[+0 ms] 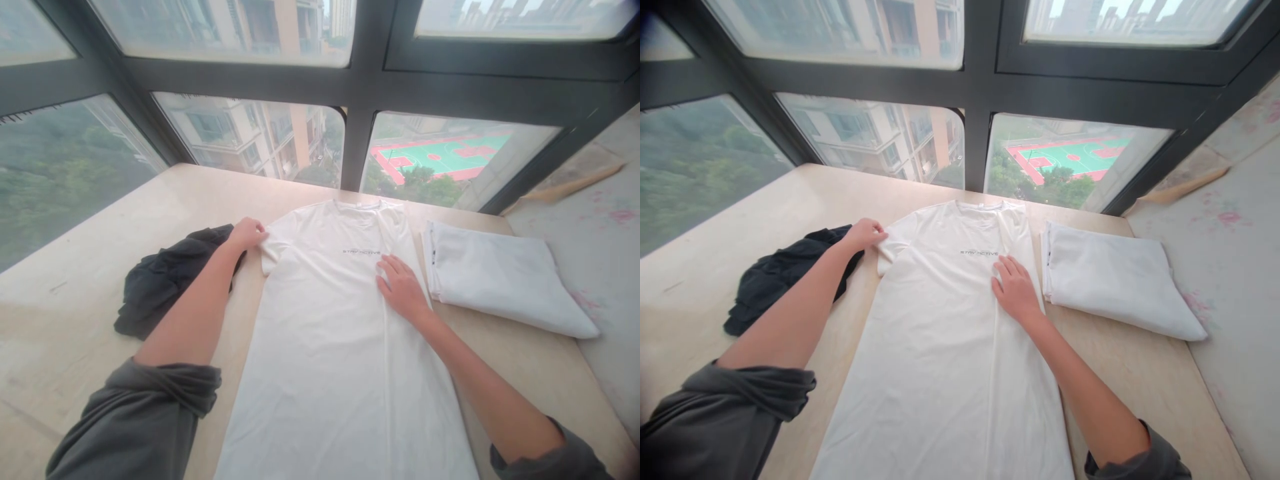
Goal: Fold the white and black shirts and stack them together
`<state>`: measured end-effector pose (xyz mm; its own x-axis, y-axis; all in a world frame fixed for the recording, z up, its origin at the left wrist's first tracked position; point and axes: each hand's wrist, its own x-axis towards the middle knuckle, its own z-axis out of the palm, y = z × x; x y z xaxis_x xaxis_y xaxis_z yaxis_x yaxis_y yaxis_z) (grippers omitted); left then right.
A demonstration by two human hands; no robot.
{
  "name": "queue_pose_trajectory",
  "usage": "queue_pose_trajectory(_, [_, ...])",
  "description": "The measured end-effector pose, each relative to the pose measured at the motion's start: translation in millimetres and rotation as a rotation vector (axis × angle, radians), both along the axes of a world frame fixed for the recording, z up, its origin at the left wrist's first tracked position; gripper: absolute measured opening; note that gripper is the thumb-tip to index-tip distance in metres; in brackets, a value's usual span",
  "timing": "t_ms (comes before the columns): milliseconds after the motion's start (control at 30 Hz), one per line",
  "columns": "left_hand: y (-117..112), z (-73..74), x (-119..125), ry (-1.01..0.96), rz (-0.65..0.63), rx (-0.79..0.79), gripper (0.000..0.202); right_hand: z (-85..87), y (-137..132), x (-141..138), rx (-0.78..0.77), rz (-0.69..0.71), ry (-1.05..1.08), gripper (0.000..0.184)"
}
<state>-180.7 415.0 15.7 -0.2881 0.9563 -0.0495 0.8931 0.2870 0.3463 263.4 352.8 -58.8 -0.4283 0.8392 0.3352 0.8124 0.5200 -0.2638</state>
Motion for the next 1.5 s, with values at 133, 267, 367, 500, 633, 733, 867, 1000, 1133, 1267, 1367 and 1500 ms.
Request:
queue_pose_trajectory(133, [10.2,6.0,-8.9,-0.026,-0.023,-0.036,0.021,-0.6,0.0,0.6,0.0,0.005,0.012,0.038])
queue_pose_trajectory(267, [5.1,10.7,-16.9,-0.094,0.01,-0.092,0.052,-0.3,-0.5,0.7,0.0,0.004,0.02,0.038])
queue_pose_trajectory(367, [-2.0,15.0,-22.8,-0.17,-0.023,-0.202,0.054,0.7,-1.2,0.3,0.0,0.002,0.019,0.038])
queue_pose_trajectory(500, [-8.4,23.2,-25.7,-0.254,-0.116,-0.298,0.042,2.2,-1.8,-0.5,-0.006,-0.007,0.022,0.038])
queue_pose_trajectory(633, [-8.3,28.7,-21.3,-0.254,-0.114,-0.231,0.036,3.0,-1.7,-0.9,-0.02,-0.007,0.03,0.037])
queue_pose_trajectory(733, [-7.2,27.0,-15.4,-0.221,-0.05,-0.181,0.037,2.6,-1.4,-1.0,-0.018,-0.007,0.037,0.037])
queue_pose_trajectory(867, [-7.8,20.3,-10.3,-0.179,-0.011,-0.201,0.047,1.7,-1.1,-1.0,-0.013,-0.005,0.043,0.036])
queue_pose_trajectory(1000, [-6.0,16.4,-9.4,-0.099,-0.007,-0.244,0.026,2.4,-0.9,-1.5,-0.017,-0.011,0.049,0.036])
queue_pose_trajectory(1133, [-3.9,20.1,-7.0,-0.085,0.014,-0.17,0.018,4.7,-1.3,-2.4,-0.026,-0.013,0.06,0.035])
queue_pose_trajectory(1267, [-6.0,30.4,-1.1,-0.077,0.064,0.013,0.027,6.8,-2.0,-3.0,-0.032,-0.019,0.06,0.035])
queue_pose_trajectory(1367, [-5.6,39.0,4.7,-0.044,0.085,0.091,0.031,7.7,-2.3,-3.1,-0.037,-0.021,0.062,0.035])
queue_pose_trajectory(1500, [3.9,49.8,17.0,0.026,0.09,0.106,0.022,7.4,-1.9,-3.1,-0.039,-0.016,0.076,0.035])
